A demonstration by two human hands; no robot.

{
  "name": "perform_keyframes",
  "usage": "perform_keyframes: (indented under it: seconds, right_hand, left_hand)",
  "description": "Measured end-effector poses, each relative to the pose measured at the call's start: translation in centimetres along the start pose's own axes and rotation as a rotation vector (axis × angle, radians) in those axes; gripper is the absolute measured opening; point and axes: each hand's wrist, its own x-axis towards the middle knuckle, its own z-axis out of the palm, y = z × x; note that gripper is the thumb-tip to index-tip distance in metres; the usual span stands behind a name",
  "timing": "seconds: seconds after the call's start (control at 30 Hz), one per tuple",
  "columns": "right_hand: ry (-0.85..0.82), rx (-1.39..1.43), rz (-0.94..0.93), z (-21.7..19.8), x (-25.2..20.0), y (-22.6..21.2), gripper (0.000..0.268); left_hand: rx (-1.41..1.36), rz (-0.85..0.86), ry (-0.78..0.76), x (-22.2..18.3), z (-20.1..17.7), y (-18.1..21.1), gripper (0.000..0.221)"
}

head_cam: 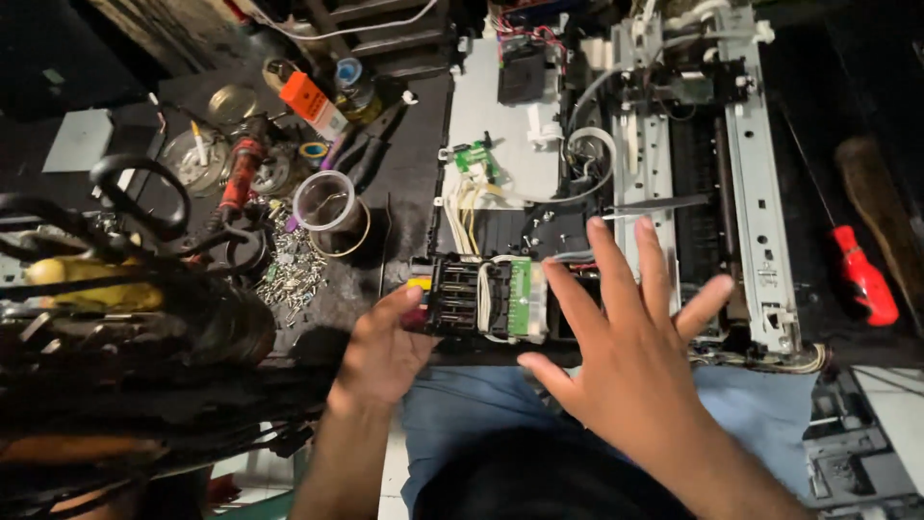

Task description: Inspecting and manipulating the internal wiring and ink cartridge system of a disassembled printer on a repair bench.

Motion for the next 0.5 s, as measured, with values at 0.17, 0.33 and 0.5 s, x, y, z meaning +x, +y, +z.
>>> perform_keyframes:
  seconds: [0.17, 0.33, 0.5]
  right_hand:
    - [-0.092, -0.069, -0.012, 0.0, 2.4, 0.4, 0.106]
    - [-0.267, 0.082, 0.058, 0.0, 3.7, 0.7, 0.074]
    - [-0.276, 0.159, 0.046, -0.2, 4.6, 1.2, 0.071]
  left_hand:
    - [-0.060, 0.026, -0.078, -0.3, 1.9, 0.8, 0.012]
    - [0.115, -0.082, 0.292, -0.6, 1.4, 0.6, 0.070]
    - [1.242, 0.286, 0.315, -5.3, 9.8, 5.2, 0.071]
